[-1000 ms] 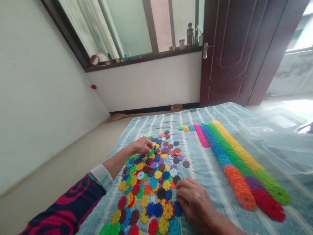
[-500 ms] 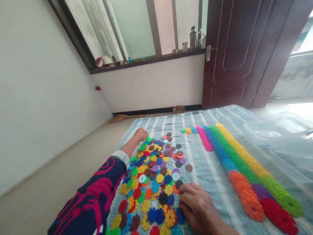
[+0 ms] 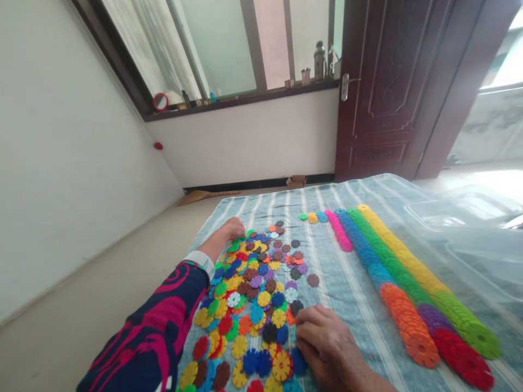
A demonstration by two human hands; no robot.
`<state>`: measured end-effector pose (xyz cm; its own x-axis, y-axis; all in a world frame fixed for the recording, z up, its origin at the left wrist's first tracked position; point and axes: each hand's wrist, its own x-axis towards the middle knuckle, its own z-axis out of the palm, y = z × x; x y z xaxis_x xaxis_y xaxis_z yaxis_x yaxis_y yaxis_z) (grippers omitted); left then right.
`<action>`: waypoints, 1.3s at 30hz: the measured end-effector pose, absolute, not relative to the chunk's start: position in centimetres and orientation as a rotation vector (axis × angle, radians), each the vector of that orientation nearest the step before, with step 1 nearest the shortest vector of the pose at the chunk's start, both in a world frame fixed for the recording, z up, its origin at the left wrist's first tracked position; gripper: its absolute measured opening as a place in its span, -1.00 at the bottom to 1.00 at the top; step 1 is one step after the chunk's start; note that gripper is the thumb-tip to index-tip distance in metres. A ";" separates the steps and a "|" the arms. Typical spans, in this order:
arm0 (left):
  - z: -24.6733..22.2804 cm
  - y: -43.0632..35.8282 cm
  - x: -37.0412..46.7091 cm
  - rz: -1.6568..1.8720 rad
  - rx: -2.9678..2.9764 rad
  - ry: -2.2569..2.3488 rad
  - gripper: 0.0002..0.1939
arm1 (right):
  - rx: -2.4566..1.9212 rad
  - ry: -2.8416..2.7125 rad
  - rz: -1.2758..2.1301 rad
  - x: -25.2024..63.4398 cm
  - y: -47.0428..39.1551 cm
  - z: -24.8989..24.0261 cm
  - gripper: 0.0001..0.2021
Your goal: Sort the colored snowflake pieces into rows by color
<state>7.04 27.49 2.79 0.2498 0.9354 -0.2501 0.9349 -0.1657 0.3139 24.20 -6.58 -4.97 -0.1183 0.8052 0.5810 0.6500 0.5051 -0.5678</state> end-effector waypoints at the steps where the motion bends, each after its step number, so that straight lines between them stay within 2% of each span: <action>1: 2.8 27.5 7.1 -0.020 2.111 1.736 -0.62 | -1.211 -1.840 0.214 24.2 -6.6 -5.0 -0.83; 4: 3.1 27.4 7.2 -0.043 2.081 1.804 -0.63 | -1.211 -1.846 0.211 24.2 -6.6 -4.9 -0.83; 9: 4.4 27.0 7.5 0.142 2.088 1.808 -0.84 | -1.208 -1.836 0.195 24.2 -6.5 -4.9 -0.83; 15: 5.4 26.7 11.8 0.382 2.136 1.602 -0.87 | -1.182 -1.802 0.125 24.0 -6.1 -5.2 -0.85; 26: 2.0 26.1 25.1 0.396 2.349 1.289 -0.85 | -1.172 -1.790 0.057 23.9 -5.5 -6.0 -0.89; 39: 1.1 25.9 25.8 0.351 2.522 1.339 -0.67 | -1.185 -1.788 0.026 23.9 -5.3 -6.1 -0.89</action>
<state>25.81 25.94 1.07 0.5452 0.8336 0.0885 0.7697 -0.5396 0.3410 23.86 -5.33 -6.15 -0.0724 0.7207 0.6894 0.7008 0.5286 -0.4791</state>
